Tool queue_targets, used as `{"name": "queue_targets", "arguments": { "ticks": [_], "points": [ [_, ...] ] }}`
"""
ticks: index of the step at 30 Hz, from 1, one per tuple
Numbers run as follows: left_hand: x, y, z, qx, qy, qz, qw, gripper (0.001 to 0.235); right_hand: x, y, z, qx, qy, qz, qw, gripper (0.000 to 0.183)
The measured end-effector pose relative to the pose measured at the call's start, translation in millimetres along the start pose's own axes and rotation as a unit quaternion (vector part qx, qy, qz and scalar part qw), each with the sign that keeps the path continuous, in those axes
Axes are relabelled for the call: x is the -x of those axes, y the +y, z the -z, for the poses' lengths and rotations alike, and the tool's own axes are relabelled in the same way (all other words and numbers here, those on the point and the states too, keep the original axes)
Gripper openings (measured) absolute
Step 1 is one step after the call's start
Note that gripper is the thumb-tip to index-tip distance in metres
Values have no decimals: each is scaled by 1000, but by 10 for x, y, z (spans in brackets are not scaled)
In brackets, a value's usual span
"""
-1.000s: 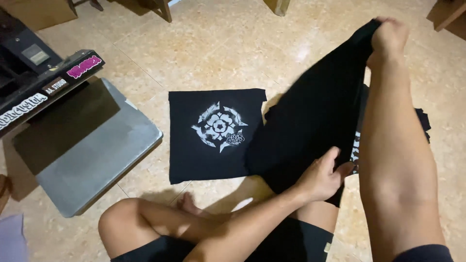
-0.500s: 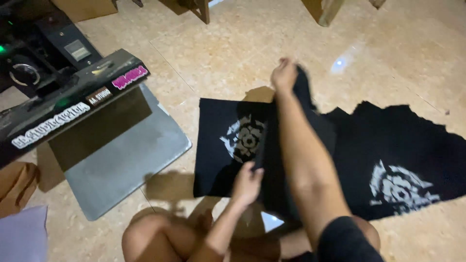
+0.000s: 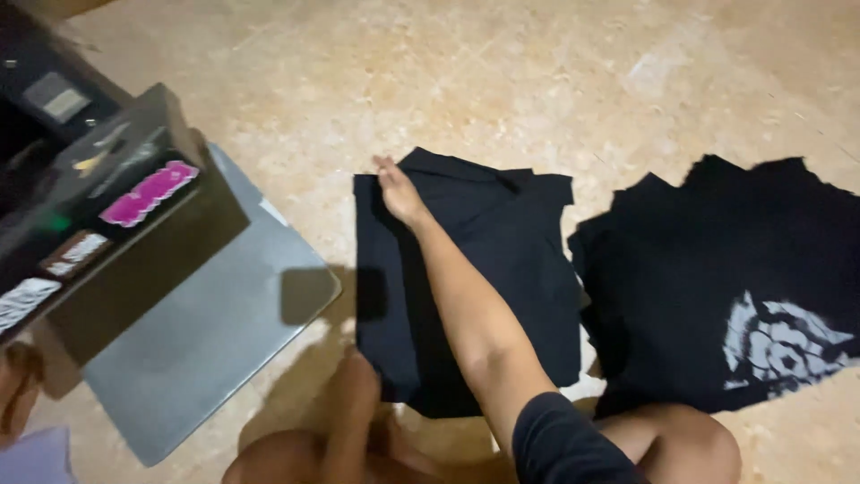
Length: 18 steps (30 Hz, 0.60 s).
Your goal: The person folds black t-shirts with a white graphic print one by one. They smooth each shirt, fold the sleeves and sides, then fold the bottom up to create a neat rectangle before stacking them.
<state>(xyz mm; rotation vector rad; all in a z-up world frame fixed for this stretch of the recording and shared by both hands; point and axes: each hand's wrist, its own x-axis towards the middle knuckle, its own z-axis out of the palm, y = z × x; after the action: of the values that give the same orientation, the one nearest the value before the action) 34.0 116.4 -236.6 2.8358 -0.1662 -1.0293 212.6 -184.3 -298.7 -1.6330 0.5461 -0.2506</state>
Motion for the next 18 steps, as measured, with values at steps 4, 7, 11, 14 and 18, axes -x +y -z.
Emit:
{"name": "queue_targets", "arguments": {
  "ticks": [4, 7, 11, 14, 18],
  "points": [
    [117, 1, 178, -50, -39, 27, 998, 35, 308, 274, 432, 81, 85, 122, 986, 31],
    [234, 79, 158, 2, 39, -42, 998, 56, 666, 388, 1289, 32, 207, 103, 972, 18],
    [-743, 63, -741, -131, 588, -293, 743, 52, 1030, 814, 2632, 192, 320, 2, 928, 12],
    [-295, 946, 18, 1, 82, -125, 989, 48, 1371, 820, 3206, 261, 335, -70, 903, 14],
    [-594, 1634, -14, -53, 128, -295, 945, 54, 1428, 756, 3333, 293, 282, -123, 905, 18]
  ]
}}
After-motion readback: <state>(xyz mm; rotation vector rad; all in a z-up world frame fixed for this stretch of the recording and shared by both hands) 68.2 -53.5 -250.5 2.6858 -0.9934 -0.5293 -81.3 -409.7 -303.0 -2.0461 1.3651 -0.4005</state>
